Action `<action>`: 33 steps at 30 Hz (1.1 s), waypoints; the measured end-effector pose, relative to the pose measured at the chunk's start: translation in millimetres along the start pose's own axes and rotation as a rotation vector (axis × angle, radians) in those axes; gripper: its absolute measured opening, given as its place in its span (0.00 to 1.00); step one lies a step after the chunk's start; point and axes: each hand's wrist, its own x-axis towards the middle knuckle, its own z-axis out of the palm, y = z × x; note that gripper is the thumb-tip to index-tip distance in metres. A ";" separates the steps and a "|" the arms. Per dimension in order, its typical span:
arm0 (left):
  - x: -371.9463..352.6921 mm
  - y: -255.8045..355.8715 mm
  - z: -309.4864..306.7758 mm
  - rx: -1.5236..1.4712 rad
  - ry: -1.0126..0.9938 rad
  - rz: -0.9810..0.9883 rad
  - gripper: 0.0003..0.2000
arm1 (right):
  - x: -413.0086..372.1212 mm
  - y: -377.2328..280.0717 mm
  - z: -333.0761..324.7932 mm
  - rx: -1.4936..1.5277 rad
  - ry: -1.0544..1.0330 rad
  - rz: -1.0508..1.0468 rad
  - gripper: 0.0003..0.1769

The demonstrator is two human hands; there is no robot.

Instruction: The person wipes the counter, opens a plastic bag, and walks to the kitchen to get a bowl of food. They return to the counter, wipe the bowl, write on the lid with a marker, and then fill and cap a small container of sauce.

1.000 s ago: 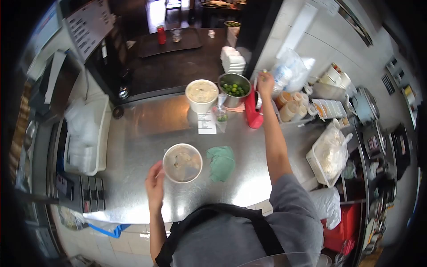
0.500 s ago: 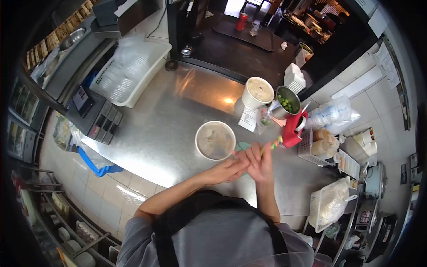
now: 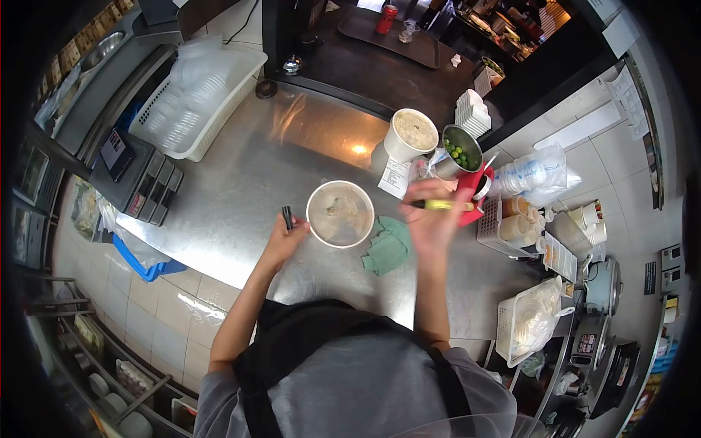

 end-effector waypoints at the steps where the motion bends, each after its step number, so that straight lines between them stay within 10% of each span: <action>1: 4.4 -2.2 0.4 -0.236 -0.008 -0.086 0.15 | 5.7 23.2 -19.3 0.001 -0.068 0.081 0.34; 8: -13.9 15.9 12.4 -0.266 -0.314 -0.386 0.18 | 7.5 98.9 -42.7 -0.718 -0.285 0.014 0.07; 33: -16.5 7.3 17.5 -0.285 -0.319 -0.386 0.22 | 9.4 118.5 -59.2 -0.927 -0.145 -0.107 0.13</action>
